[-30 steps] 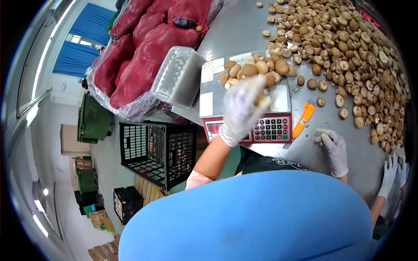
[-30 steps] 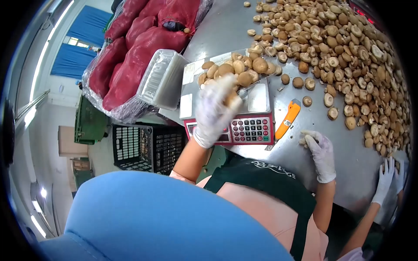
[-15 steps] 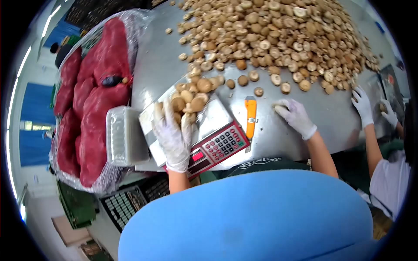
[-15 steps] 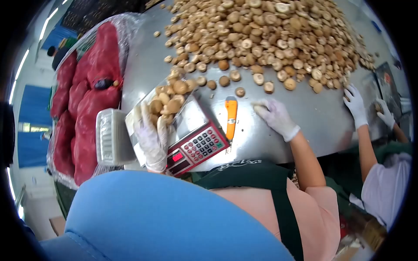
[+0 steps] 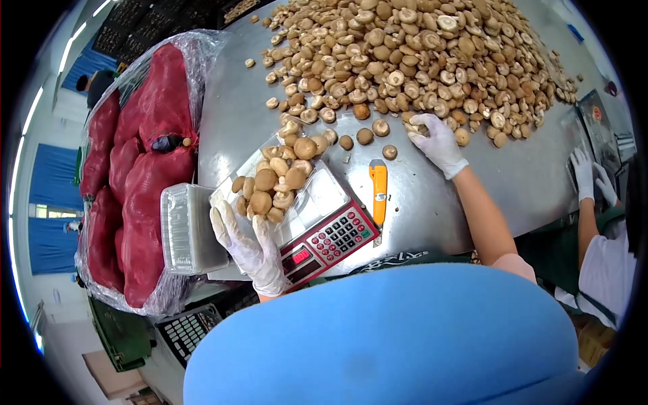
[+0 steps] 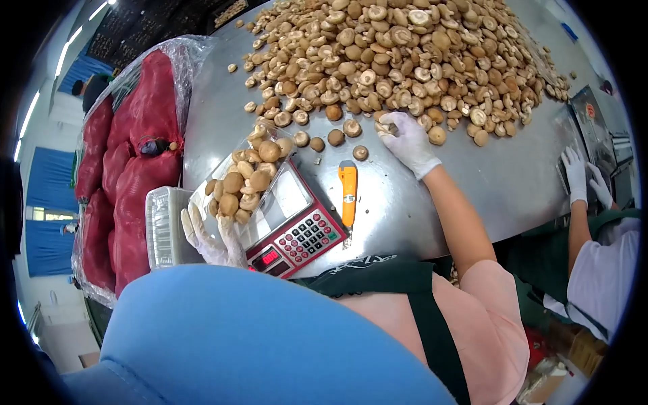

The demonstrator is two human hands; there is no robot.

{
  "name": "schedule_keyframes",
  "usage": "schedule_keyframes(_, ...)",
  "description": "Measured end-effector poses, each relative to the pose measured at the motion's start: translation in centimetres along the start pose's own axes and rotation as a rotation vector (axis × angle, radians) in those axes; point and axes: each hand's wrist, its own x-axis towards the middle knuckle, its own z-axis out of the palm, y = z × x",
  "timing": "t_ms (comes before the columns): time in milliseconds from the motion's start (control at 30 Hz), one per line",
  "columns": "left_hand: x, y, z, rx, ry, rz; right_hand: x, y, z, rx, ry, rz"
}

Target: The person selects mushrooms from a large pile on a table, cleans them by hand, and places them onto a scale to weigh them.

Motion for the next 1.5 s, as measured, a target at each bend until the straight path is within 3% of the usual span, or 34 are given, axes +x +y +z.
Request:
schedule_keyframes(33,-0.3,0.0,-0.3,-0.011,0.016,-0.042,-0.5,-1.4,-0.4,0.003,-0.015,-0.006)
schedule_keyframes(133,-0.8,0.1,-1.0,-0.028,0.068,-0.073,-2.6,-5.7,-1.4,0.592,-0.168,0.242)
schedule_keyframes(167,-0.9,0.1,-0.8,-0.047,0.088,-0.047,-3.1,-6.0,-1.2,0.593,-0.188,0.240)
schedule_keyframes(233,-1.2,1.7,-0.5,-0.121,0.144,0.030,-4.0,-6.2,-0.9,0.678,-0.477,0.294)
schedule_keyframes(300,-1.1,4.9,0.1,-0.232,0.057,0.217,-5.8,-7.5,0.4,0.623,-0.597,0.291)
schedule_keyframes(333,-0.5,7.3,-0.5,-0.343,-0.220,0.206,-6.8,-8.4,1.3,0.566,-0.683,0.292)
schedule_keyframes(367,0.3,8.6,-0.4,-0.417,-0.609,0.192,-7.6,-9.4,2.0,0.426,-0.690,0.188)
schedule_keyframes(400,-0.1,10.0,0.6,-0.498,-0.445,0.282,-8.3,-10.5,2.3,0.294,-0.691,0.078)
schedule_keyframes(467,-3.1,9.5,3.2,-0.351,-0.506,0.294,-9.6,-12.0,2.8,0.282,-0.736,0.046)
schedule_keyframes(567,-4.2,8.9,3.7,-0.449,-0.335,0.277,-10.2,-11.8,2.5,0.563,-0.757,0.212)
schedule_keyframes(633,-4.1,8.5,3.2,-0.469,-0.331,0.258,-9.9,-12.7,1.9,0.700,-0.797,0.459)
schedule_keyframes(767,-3.3,8.4,1.9,-0.581,-0.485,0.159,-10.7,-12.6,3.0,0.852,-0.782,0.413)
schedule_keyframes(833,-2.9,8.2,1.6,-0.635,-0.569,0.125,-11.3,-13.3,3.4,1.050,-0.713,0.592)
schedule_keyframes(900,-3.1,7.8,1.9,-0.856,-0.585,0.004,-11.1,-13.3,3.8,0.987,-0.699,0.545)
schedule_keyframes(967,-2.8,7.7,1.5,-0.892,-0.600,0.012,-11.2,-12.1,4.3,0.817,-0.707,0.414)
schedule_keyframes(1133,-1.9,7.7,1.1,-0.940,-0.680,-0.055,-10.4,-12.4,3.3,0.763,-0.704,0.374)
schedule_keyframes(1267,-0.8,7.1,1.9,-0.962,-0.544,0.035,-9.7,-12.8,2.3,0.806,-0.694,0.356)
schedule_keyframes(1333,2.3,5.5,0.5,-0.680,-0.258,0.224,-9.3,-12.7,1.6,0.845,-0.751,0.382)
schedule_keyframes(1367,3.6,4.6,-0.7,-0.584,-0.132,0.136,-9.3,-12.8,1.2,0.757,-0.656,0.345)
schedule_keyframes(1400,3.3,3.0,-1.3,-0.744,-0.108,-0.162,-9.3,-12.9,0.9,0.670,-0.562,0.308)
schedule_keyframes(1500,3.2,-1.4,-2.4,-0.641,0.219,-0.232,-9.2,-11.1,-0.1,0.653,-0.492,0.335)
